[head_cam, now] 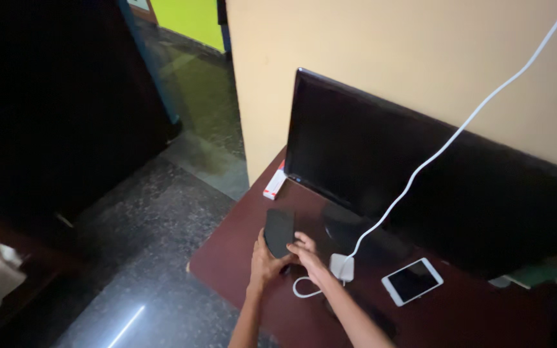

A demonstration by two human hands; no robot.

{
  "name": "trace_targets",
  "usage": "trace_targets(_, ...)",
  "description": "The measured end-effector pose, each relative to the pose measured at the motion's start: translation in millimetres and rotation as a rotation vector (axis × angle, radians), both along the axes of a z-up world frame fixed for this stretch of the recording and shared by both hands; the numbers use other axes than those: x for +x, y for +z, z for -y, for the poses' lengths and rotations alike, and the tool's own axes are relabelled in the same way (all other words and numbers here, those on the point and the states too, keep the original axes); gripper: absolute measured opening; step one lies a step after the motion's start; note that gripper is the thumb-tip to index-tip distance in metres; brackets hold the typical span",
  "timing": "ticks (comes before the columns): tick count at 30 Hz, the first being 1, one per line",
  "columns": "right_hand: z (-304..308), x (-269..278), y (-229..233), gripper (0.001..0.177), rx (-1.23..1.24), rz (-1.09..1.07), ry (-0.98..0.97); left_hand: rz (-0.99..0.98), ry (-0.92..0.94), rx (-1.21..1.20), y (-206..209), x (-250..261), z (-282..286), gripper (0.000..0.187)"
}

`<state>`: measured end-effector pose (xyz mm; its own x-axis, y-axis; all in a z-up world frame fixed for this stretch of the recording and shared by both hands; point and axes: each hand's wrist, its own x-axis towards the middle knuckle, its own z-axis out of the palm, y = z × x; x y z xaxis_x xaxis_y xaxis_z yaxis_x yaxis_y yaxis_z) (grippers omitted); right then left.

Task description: The person organizes a desk by moving two smartphones and a power adapter to a nearby chair, then returns to the desk to sort stationery items. They empty two small containers, separate the contents, and place selected items back into the containers.

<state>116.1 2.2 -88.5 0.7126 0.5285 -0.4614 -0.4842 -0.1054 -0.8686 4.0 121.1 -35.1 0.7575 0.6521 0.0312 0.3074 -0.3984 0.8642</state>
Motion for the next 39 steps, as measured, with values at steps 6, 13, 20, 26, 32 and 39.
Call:
trace_targets(6, -13, -31, 51, 0.048, 0.165, 0.16, 0.119, 0.142, 0.01, -0.275, 17, -31, -37, 0.05)
trace_targets(13, -31, -73, 95, 0.044, 0.261, 0.273, 0.033, 0.417, 0.068, -0.619, 41, -58, -42, 0.041)
trace_targets(20, 25, -96, 185, 0.035, 0.209, 0.161, -0.002, 0.404, 0.03, -1.098, 54, -69, -20, 0.041)
trace_targets(26, 128, -96, 195, 0.034, 0.074, 0.175, -0.081, 0.318, -0.115, -1.038, 60, -76, 19, 0.044)
trace_targets(32, 224, -70, 133, 0.031, -0.054, 0.076, -0.201, 0.283, -0.127, -0.925, 65, -69, 67, 0.044)
trace_targets(39, 311, -37, 65, 0.039, -0.88, 0.75, -0.018, 0.315, -0.077, -0.891, 41, -65, 111, 0.04)
